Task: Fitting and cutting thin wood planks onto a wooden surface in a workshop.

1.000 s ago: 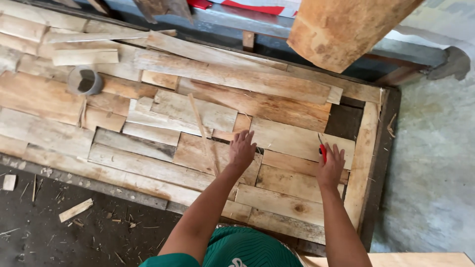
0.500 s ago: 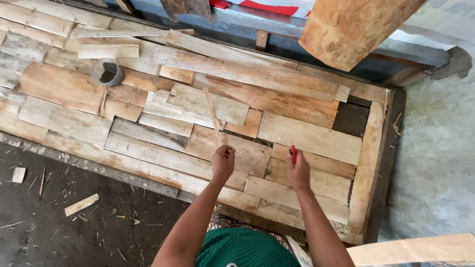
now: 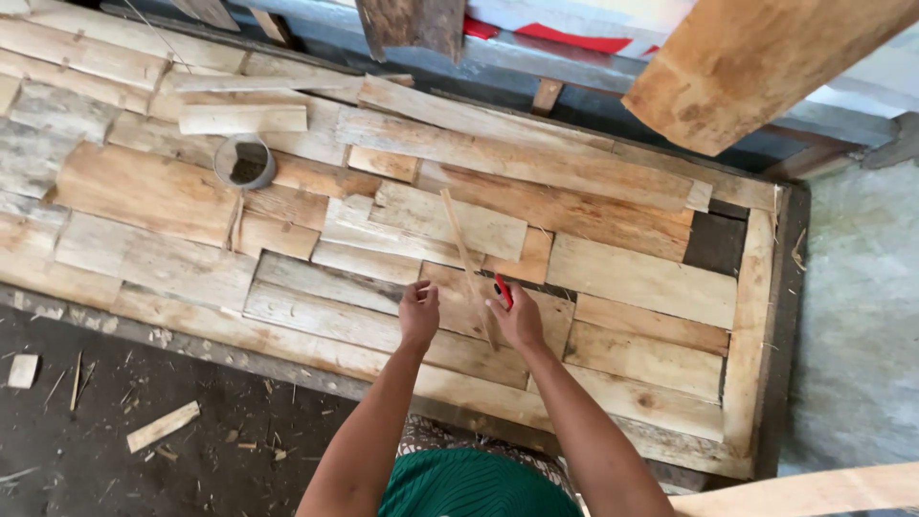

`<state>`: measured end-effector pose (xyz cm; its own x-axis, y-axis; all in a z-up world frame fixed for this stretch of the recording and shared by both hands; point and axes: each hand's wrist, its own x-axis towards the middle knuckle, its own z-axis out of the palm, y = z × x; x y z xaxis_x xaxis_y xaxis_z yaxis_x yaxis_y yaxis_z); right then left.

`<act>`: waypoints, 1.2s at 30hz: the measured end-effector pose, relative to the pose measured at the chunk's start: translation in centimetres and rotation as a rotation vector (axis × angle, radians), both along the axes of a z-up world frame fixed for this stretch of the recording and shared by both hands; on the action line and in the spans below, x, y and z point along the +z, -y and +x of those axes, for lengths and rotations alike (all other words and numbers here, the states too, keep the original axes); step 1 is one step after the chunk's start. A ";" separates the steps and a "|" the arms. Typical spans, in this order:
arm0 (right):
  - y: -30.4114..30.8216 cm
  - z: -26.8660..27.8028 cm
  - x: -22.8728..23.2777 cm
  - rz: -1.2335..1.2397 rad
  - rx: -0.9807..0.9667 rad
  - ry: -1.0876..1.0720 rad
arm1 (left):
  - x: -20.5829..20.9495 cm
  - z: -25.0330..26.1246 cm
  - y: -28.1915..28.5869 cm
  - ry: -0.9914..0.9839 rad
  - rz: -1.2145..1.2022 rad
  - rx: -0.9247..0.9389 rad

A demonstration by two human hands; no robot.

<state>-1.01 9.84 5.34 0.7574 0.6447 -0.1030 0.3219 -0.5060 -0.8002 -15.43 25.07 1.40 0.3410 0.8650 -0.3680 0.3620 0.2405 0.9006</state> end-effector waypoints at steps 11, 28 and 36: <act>-7.1 -2.7 0.0 -0.278 -0.201 -0.015 | 0.9 -1.0 -8.7 0.039 -0.071 -0.243; -20.2 -11.3 -2.3 0.198 -0.026 -0.648 | 1.1 -7.2 -16.3 0.064 -0.052 -0.378; -19.2 -10.6 -6.1 0.271 -0.174 -0.616 | -0.6 -10.6 -23.0 -0.157 0.276 0.014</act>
